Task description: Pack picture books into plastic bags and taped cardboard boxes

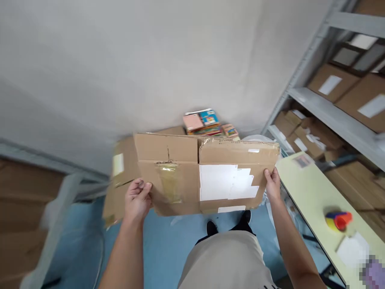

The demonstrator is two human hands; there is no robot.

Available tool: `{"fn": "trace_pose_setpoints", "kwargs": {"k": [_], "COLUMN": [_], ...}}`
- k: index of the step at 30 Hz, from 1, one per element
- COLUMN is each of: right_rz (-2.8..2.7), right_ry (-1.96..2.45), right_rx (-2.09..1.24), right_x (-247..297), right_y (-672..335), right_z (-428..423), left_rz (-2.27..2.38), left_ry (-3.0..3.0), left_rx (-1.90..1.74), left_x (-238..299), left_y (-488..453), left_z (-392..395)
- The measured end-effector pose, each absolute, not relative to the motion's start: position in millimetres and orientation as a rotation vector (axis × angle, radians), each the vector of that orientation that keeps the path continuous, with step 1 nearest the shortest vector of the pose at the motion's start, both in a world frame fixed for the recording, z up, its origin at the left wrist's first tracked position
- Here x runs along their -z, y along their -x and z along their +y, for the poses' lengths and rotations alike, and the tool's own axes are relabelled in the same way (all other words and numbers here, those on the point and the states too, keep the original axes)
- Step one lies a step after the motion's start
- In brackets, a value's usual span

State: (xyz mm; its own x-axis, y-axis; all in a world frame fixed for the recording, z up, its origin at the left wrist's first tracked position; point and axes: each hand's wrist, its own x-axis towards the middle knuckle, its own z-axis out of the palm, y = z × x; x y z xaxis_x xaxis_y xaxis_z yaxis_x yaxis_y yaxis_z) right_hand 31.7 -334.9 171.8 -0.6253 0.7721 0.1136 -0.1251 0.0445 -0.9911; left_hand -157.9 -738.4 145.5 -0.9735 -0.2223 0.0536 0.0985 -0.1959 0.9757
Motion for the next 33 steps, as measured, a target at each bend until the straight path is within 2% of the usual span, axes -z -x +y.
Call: {"fn": "trace_pose_setpoints", "kwargs": {"k": [5,10,16,25,33], "right_rz": [-1.384,-1.122,-0.884,-0.949,-0.927], "right_ry": [0.849,1.04,1.046,1.049,1.166], "right_rx": [-1.564,-1.373,-1.233,-1.066,-1.0], "right_x": [-175,-164,-164,-179,-178], "right_y": [-134,-238,-306,-345,-351], "right_z": [-267,-201,-138,-85,-58], "left_rz": [-1.997,-2.252,-2.238,-2.051,-2.022], "left_ry": [0.056,0.553,0.827,0.815,0.684], "left_rx": [2.502,2.474,2.416,2.503,2.395], "left_x": [-139,-142,-157,-198,-195], "left_y": [181,147,96,56,45], "left_z": [-590,-430,-285,-140,-71]}}
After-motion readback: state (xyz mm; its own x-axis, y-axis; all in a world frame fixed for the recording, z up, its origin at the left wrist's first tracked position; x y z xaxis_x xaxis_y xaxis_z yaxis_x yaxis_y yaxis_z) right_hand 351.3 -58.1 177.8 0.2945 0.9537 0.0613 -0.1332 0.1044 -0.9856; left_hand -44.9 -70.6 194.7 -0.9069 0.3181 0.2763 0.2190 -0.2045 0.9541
